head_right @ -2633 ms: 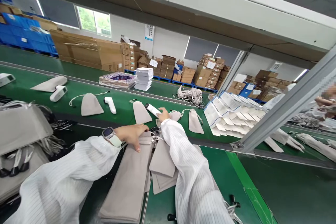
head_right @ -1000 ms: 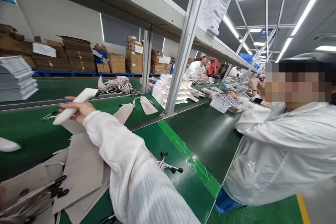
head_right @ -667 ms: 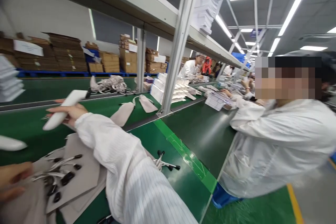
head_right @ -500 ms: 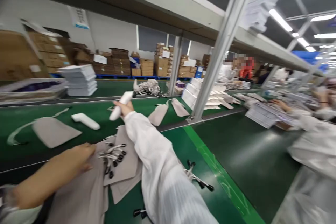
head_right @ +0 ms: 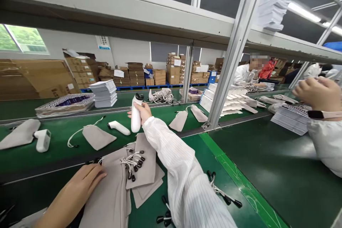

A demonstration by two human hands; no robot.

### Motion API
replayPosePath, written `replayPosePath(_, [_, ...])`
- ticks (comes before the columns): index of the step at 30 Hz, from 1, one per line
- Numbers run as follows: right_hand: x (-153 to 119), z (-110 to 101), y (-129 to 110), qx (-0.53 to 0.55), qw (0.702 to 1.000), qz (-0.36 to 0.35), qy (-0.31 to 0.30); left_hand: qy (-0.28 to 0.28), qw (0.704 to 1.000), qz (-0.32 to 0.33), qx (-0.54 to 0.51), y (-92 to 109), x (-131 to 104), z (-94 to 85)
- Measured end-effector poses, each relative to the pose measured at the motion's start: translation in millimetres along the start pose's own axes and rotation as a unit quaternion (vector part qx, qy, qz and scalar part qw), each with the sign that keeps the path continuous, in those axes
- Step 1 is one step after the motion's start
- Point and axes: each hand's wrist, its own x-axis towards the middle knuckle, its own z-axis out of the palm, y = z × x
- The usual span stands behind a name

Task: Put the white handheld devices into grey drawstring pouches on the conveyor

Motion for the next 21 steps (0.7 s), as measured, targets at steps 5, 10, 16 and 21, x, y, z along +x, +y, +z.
replayPosePath(5, [-30.1, 4.3, 6.6, -0.02, 0.998, 0.041, -0.051, -0.033, 0.996, -0.05, -0.064, -3.0, -0.9, 4.3])
replayPosePath(10, [-36.0, 4.9, 17.6, -0.01, 0.999, 0.041, -0.019, -0.098, 0.99, -0.08, -0.065, -5.2, -2.5, 3.9])
replayPosePath(16, [-55.1, 30.2, 14.2, 0.021, 0.998, -0.005, -0.06, -0.195, 0.954, -0.157, -0.164, -3.9, 11.2, -16.8])
replayPosePath(21, [-75.5, 50.2, 16.4, 0.048, 0.994, -0.051, -0.082, -0.194, 0.923, -0.198, -0.268, 3.7, 29.9, -34.4])
